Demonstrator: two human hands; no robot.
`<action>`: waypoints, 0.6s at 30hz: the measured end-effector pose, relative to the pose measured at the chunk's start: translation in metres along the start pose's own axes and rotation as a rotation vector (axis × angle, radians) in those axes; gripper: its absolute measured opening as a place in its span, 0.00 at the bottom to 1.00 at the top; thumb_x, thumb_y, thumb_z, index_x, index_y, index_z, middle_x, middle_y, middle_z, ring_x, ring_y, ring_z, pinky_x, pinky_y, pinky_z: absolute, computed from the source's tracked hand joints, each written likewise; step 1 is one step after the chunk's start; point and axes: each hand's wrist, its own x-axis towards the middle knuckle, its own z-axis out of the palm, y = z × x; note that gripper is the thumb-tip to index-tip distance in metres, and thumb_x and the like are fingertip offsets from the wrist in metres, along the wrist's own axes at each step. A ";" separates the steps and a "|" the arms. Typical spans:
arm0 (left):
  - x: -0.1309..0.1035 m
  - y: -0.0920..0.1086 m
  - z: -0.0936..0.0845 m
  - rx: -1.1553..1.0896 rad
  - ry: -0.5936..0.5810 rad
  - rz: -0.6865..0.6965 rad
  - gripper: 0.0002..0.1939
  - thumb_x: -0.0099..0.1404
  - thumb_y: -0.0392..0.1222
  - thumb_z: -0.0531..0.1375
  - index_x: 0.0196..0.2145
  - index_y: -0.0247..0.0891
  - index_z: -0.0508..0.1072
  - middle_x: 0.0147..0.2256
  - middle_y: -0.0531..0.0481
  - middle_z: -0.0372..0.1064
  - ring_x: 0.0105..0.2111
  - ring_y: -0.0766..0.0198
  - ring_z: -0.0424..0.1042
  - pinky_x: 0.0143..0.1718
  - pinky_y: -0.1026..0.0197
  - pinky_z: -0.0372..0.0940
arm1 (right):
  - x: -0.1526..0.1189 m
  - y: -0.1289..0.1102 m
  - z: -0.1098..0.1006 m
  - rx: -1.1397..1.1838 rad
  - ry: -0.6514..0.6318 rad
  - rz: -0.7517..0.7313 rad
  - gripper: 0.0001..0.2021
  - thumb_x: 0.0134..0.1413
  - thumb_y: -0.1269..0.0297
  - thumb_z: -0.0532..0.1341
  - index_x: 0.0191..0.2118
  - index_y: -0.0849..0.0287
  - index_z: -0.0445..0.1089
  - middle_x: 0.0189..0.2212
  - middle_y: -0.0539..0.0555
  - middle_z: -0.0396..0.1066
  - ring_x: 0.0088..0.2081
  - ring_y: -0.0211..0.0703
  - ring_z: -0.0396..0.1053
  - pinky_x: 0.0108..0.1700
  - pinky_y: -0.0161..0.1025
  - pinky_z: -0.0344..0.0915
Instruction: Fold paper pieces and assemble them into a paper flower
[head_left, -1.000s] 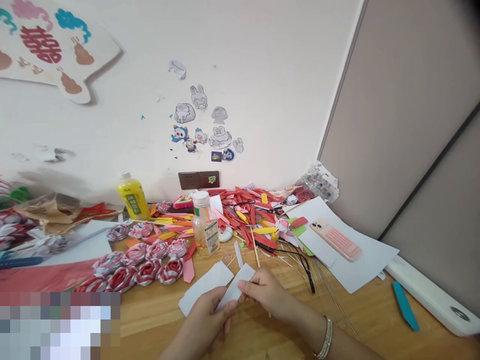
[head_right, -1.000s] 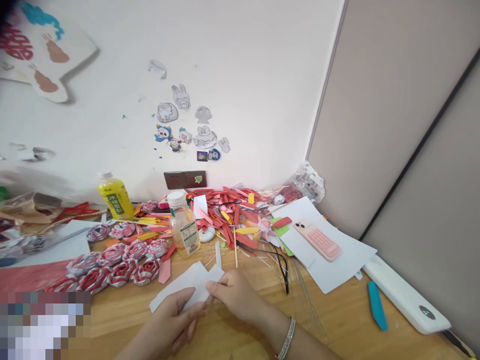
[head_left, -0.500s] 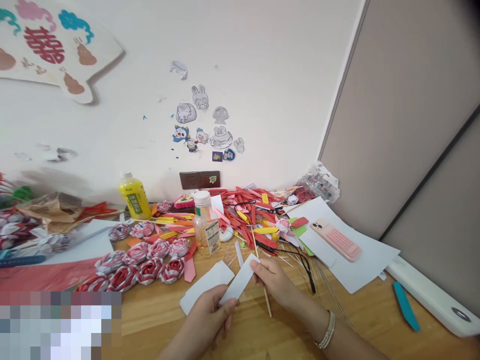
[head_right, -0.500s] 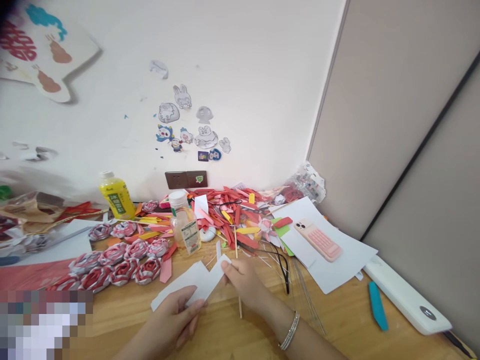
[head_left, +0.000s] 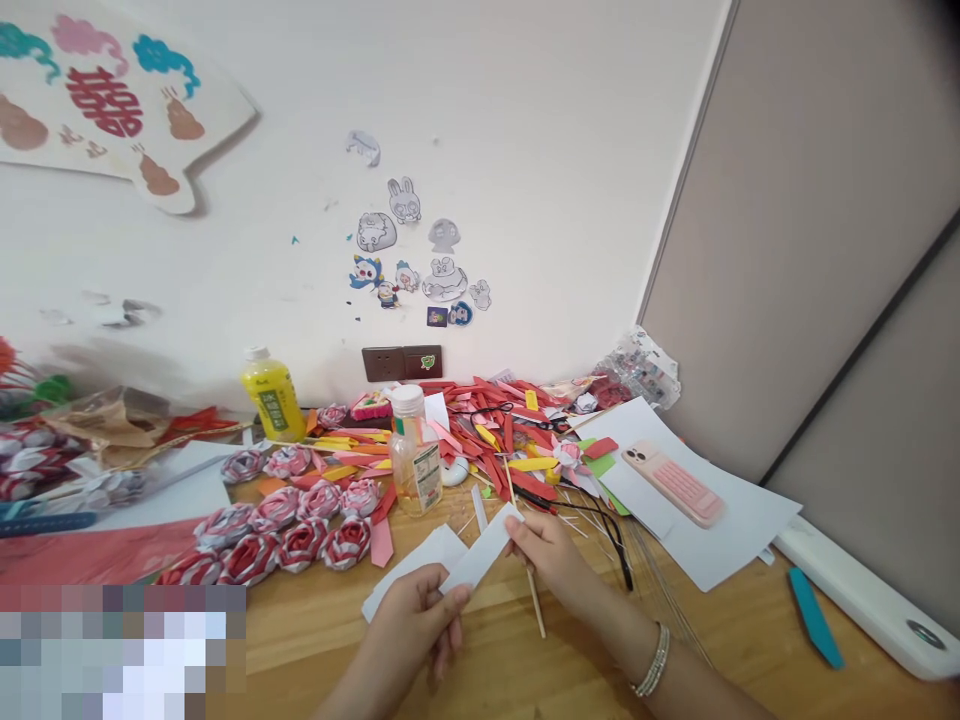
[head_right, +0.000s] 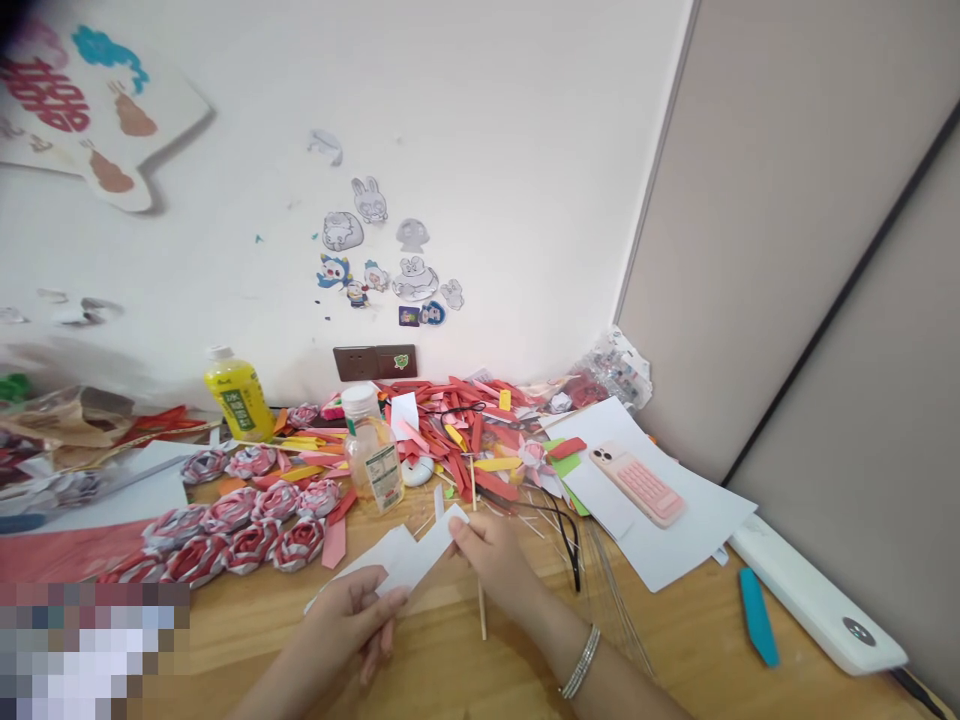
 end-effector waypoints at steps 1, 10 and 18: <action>-0.001 0.000 0.000 -0.006 -0.012 -0.002 0.23 0.45 0.62 0.58 0.19 0.40 0.55 0.11 0.58 0.64 0.06 0.72 0.58 0.09 0.69 0.48 | 0.000 -0.001 -0.001 -0.001 -0.005 -0.008 0.24 0.53 0.45 0.49 0.21 0.62 0.62 0.16 0.46 0.53 0.20 0.33 0.52 0.24 0.32 0.48; -0.019 0.016 0.008 -0.224 -0.202 -0.010 0.24 0.51 0.63 0.53 0.28 0.35 0.65 0.20 0.47 0.73 0.14 0.65 0.68 0.18 0.63 0.62 | -0.007 -0.016 0.002 0.019 -0.230 -0.164 0.22 0.54 0.48 0.50 0.20 0.61 0.59 0.17 0.46 0.51 0.22 0.32 0.50 0.25 0.32 0.48; -0.012 0.013 0.008 -0.206 -0.177 0.048 0.25 0.46 0.64 0.57 0.25 0.36 0.63 0.17 0.54 0.68 0.12 0.68 0.65 0.15 0.66 0.56 | -0.007 -0.013 0.009 0.110 -0.177 -0.074 0.23 0.56 0.47 0.46 0.20 0.60 0.56 0.17 0.46 0.52 0.20 0.32 0.51 0.22 0.31 0.48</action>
